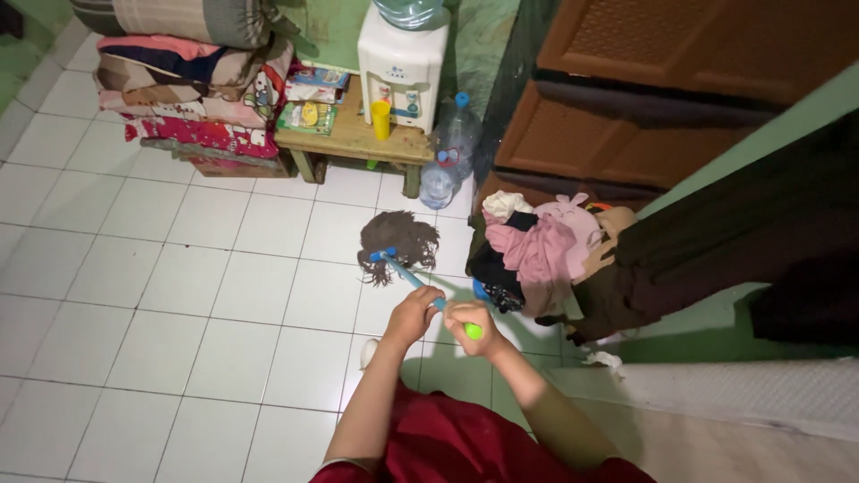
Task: Clean the tiled floor using a mop.
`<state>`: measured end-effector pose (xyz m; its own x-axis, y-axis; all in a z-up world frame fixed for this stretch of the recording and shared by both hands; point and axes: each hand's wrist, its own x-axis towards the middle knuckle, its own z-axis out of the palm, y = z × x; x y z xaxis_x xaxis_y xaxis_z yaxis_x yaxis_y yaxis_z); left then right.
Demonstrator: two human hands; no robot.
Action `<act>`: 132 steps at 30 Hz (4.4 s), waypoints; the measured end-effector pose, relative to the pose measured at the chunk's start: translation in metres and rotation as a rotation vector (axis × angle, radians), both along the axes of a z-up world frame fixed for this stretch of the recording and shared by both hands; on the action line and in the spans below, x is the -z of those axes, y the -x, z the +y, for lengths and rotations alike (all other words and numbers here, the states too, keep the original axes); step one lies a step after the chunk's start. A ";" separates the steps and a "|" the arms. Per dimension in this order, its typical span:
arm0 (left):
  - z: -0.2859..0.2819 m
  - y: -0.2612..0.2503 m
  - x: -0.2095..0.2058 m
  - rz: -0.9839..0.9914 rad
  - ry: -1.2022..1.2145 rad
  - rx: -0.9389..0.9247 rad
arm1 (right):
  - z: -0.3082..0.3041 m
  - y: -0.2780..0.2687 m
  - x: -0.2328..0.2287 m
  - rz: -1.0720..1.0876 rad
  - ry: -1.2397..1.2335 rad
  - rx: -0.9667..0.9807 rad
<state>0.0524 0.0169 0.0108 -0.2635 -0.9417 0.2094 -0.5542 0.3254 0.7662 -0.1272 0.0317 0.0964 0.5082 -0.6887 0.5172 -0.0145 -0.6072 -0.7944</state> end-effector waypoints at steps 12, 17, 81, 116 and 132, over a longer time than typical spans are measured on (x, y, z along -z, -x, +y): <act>-0.051 -0.052 0.023 0.026 -0.126 -0.094 | -0.044 -0.065 0.026 0.026 0.029 0.052; -0.083 -0.071 0.024 0.055 -0.085 -0.075 | -0.077 -0.083 0.026 0.018 0.057 0.090; -0.101 -0.123 -0.016 -0.073 -0.132 -0.216 | -0.159 -0.096 -0.020 0.181 -0.154 0.304; -0.161 -0.170 -0.013 -0.088 -0.146 -0.238 | -0.212 -0.145 0.019 -0.061 -0.036 0.149; -0.169 -0.188 -0.019 -0.094 -0.107 -0.231 | -0.224 -0.177 0.050 -0.019 -0.034 0.257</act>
